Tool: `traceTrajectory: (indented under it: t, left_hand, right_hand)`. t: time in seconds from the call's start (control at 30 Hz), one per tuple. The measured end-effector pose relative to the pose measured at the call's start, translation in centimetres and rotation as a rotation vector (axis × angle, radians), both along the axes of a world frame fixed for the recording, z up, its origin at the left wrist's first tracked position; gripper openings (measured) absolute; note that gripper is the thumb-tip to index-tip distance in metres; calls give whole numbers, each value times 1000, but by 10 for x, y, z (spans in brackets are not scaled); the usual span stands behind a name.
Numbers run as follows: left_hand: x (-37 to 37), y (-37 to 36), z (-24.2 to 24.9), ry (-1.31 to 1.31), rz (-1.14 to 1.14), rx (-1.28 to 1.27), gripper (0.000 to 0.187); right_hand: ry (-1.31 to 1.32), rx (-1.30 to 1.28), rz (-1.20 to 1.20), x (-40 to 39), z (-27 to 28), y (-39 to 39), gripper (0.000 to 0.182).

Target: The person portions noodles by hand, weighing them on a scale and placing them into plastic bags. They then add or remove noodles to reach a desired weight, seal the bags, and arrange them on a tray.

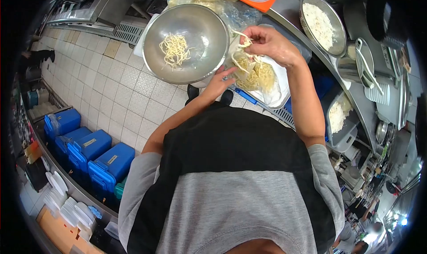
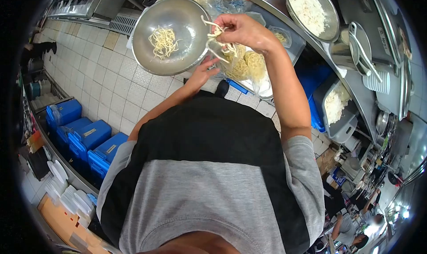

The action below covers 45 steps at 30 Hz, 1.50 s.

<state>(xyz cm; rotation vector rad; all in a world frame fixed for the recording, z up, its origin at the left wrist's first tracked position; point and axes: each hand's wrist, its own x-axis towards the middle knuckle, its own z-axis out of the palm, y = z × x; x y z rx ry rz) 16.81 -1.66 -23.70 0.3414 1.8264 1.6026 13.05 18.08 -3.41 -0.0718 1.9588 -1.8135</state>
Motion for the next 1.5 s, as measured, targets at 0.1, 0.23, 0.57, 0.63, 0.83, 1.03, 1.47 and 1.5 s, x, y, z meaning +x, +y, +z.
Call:
traceTrajectory:
  t: [0.1,0.23,0.57,0.63,0.83,1.03,1.47,1.5]
  left_hand:
    - [-11,45,-44,-15,32,-31,51]
    - [-18,67,-58,270,141,-305,51]
    - [4,72,9,559,103,-297,58]
    - [5,74,17,583,99,-256,58]
    - [-2,80,27,541,80,-261,61]
    - [-37,95,12,670,63,-143,51]
    - [32,-18,-98,204,141,-419,43]
    - [32,-17,-109,198,143,-419,43]
  right_hand:
    - [-48,-25,-42,23,-7,14,14]
    - [-177,-79,-100,50,-52,29,14]
    - [-461,-185,-535,59,-170,26,10]
    - [-437,-252,-609,52,-175,24,12]
    - [-428,-125,-683,40,-194,38,30]
    - [103,683,-252,25,-179,74,67]
    - [-200,260,-842,-19,-208,117,27]
    - [-203,263,-838,-19,-214,119,27]
